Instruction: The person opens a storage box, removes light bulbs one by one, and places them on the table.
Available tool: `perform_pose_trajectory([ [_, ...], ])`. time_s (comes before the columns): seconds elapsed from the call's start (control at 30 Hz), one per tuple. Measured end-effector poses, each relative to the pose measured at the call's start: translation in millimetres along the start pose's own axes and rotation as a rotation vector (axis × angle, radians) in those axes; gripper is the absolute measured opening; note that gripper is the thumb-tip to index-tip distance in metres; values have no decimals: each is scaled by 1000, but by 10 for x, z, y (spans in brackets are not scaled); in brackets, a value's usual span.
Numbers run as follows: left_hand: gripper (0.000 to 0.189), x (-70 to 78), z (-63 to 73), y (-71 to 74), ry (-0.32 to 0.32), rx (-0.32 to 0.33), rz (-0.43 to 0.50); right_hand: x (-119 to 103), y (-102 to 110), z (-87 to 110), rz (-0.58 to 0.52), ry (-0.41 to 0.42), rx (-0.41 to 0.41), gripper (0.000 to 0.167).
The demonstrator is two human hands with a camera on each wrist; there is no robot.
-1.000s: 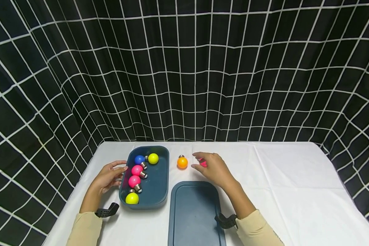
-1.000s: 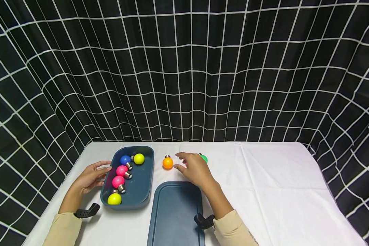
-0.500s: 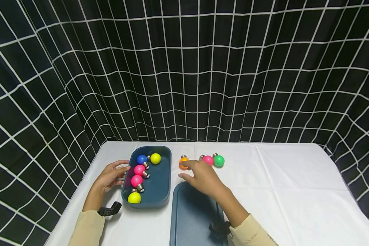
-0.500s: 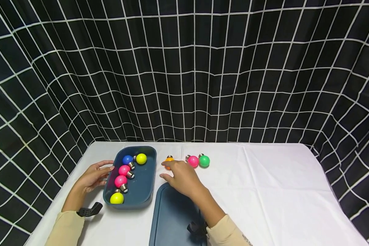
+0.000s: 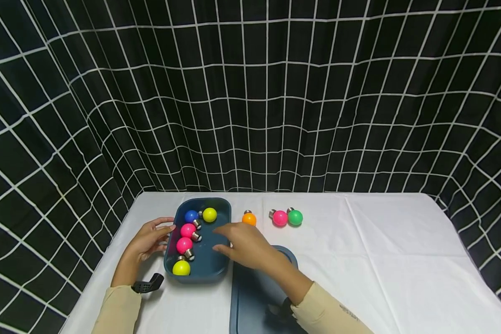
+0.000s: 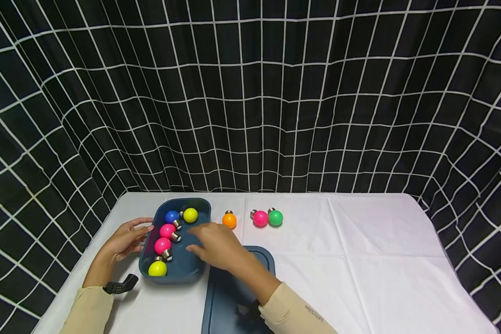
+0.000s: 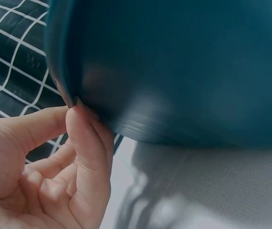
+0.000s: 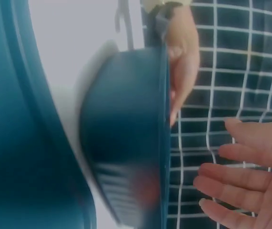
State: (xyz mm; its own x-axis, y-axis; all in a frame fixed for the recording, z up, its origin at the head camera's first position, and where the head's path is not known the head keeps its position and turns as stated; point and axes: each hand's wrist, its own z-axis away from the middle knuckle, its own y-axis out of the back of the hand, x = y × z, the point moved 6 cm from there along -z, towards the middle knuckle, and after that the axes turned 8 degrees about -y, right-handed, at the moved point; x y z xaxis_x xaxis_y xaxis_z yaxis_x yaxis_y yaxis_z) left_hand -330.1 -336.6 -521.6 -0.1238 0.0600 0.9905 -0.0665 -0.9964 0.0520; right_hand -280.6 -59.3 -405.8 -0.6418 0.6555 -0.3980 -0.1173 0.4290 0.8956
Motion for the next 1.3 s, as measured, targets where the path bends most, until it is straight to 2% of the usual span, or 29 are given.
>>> perform_pose_trajectory([
  [0.13, 56, 5, 2, -2, 3, 0, 7, -138, -91, -89, 20, 25, -52, 42],
  [0.27, 56, 12, 5, 1, 4, 0, 8, -230, -225, -166, -13, 35, -99, 40],
  [0.5, 57, 34, 3, -3, -4, -14, 1, -285, -534, -287, -41, 37, -151, 35],
  [0.73, 55, 38, -7, -8, -3, -6, -3, -342, -759, -405, -65, 4, -176, 27],
  [1.03, 53, 38, 3, -23, -2, -2, 0, -356, -875, -481, -127, -35, -177, 24],
  [1.3, 54, 32, 10, -17, 1, -11, 3, -404, -907, -509, -116, -11, -177, 23],
])
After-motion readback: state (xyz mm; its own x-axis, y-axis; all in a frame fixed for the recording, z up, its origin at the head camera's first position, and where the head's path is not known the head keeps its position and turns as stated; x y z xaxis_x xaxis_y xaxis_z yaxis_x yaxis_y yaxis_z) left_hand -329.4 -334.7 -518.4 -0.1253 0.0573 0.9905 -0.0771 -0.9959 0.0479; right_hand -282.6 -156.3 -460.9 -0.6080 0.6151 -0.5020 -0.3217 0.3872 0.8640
